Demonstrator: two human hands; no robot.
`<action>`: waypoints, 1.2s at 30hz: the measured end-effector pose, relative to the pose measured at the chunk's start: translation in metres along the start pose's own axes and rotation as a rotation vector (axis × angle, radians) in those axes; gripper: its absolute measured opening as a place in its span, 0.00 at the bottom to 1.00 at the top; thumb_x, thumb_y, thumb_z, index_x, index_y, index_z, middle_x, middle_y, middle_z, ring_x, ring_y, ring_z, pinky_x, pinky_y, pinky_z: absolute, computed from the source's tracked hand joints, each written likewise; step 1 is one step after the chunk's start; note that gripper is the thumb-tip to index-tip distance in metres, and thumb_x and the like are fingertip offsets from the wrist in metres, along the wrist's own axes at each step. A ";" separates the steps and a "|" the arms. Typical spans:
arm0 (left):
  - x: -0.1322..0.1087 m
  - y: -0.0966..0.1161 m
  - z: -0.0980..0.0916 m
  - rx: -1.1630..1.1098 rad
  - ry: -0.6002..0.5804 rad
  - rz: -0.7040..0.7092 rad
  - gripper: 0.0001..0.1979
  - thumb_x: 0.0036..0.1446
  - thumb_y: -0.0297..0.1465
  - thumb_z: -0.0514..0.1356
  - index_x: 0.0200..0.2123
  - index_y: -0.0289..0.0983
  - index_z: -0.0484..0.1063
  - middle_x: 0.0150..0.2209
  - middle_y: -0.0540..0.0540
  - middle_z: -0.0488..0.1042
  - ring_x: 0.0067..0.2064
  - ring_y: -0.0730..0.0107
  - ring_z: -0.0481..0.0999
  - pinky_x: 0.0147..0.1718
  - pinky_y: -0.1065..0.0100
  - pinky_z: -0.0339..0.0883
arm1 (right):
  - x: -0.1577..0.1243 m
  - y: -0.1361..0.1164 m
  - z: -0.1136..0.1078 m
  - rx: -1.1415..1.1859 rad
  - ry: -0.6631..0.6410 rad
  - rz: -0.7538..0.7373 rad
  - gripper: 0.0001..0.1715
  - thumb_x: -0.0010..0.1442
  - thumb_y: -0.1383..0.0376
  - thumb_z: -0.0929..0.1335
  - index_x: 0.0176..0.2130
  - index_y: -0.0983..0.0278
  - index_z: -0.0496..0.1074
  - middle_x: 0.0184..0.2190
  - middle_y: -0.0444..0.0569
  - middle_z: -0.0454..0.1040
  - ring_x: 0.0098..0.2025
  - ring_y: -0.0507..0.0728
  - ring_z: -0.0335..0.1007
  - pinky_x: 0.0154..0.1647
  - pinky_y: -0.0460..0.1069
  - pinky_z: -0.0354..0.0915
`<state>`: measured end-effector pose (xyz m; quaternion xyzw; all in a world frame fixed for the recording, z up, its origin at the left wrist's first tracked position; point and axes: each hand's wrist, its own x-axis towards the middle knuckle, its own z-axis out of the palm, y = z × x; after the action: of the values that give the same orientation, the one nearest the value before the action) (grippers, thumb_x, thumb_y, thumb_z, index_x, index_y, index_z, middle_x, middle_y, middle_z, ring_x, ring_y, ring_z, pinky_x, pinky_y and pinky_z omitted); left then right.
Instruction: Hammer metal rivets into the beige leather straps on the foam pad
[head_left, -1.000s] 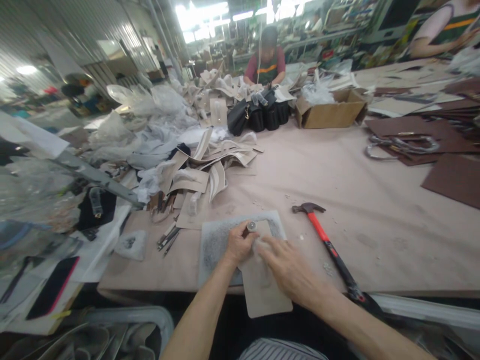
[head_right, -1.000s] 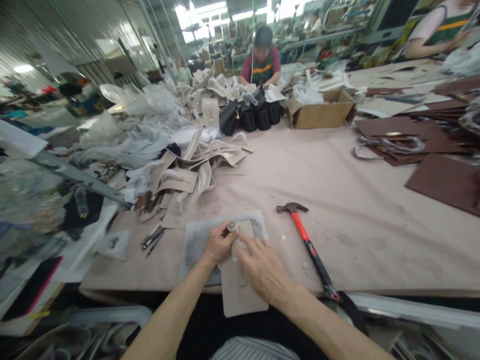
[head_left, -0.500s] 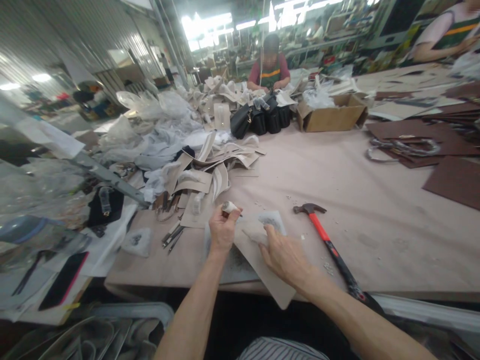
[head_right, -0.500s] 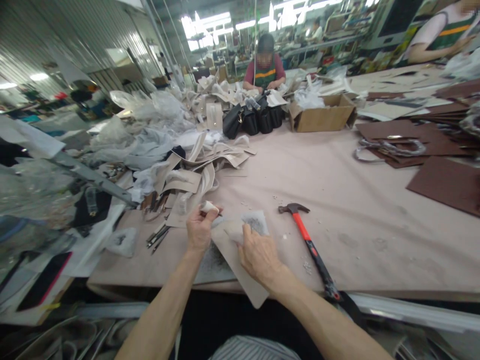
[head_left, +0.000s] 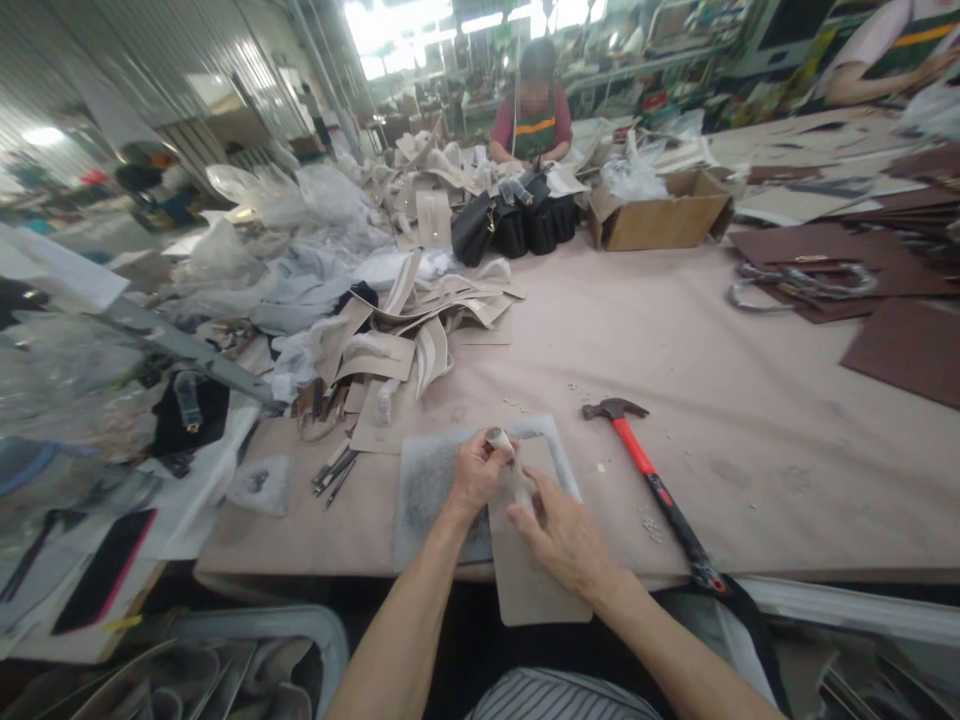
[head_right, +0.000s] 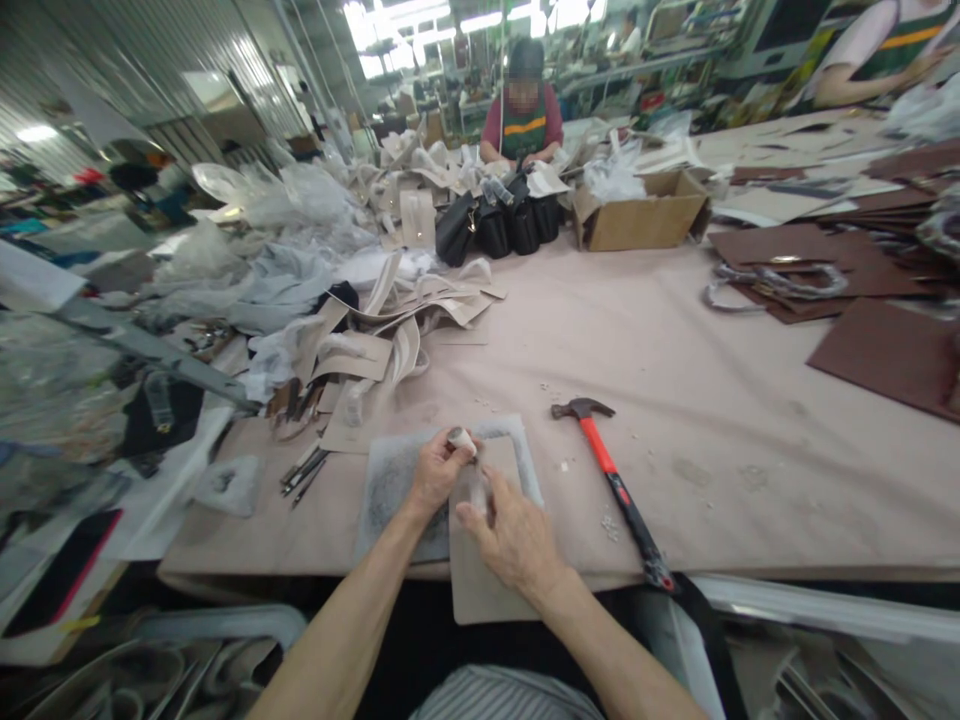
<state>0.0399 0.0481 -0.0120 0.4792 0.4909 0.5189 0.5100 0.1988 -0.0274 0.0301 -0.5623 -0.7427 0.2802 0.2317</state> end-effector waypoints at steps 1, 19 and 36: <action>0.000 -0.002 0.000 -0.002 -0.008 -0.008 0.16 0.51 0.39 0.67 0.39 0.34 0.74 0.36 0.42 0.82 0.36 0.64 0.80 0.37 0.67 0.73 | 0.000 0.008 -0.006 -0.005 0.053 0.012 0.33 0.70 0.49 0.59 0.61 0.70 0.63 0.45 0.59 0.76 0.44 0.64 0.75 0.44 0.56 0.69; -0.009 -0.002 0.003 0.329 -0.030 0.214 0.08 0.55 0.31 0.61 0.38 0.38 0.75 0.34 0.47 0.80 0.35 0.65 0.79 0.37 0.68 0.71 | 0.022 0.086 -0.091 0.454 -0.054 0.613 0.05 0.55 0.63 0.61 0.27 0.59 0.58 0.21 0.41 0.58 0.20 0.52 0.53 0.22 0.47 0.56; -0.014 -0.007 0.005 0.504 -0.059 0.276 0.06 0.56 0.30 0.60 0.37 0.39 0.75 0.32 0.47 0.77 0.34 0.65 0.73 0.36 0.67 0.64 | 0.004 -0.046 -0.159 -0.250 0.444 -0.191 0.18 0.71 0.55 0.57 0.33 0.60 0.62 0.20 0.43 0.64 0.19 0.52 0.55 0.24 0.49 0.46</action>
<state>0.0460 0.0343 -0.0183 0.6680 0.5194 0.4310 0.3134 0.2699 -0.0091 0.1783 -0.5615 -0.7521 0.0330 0.3434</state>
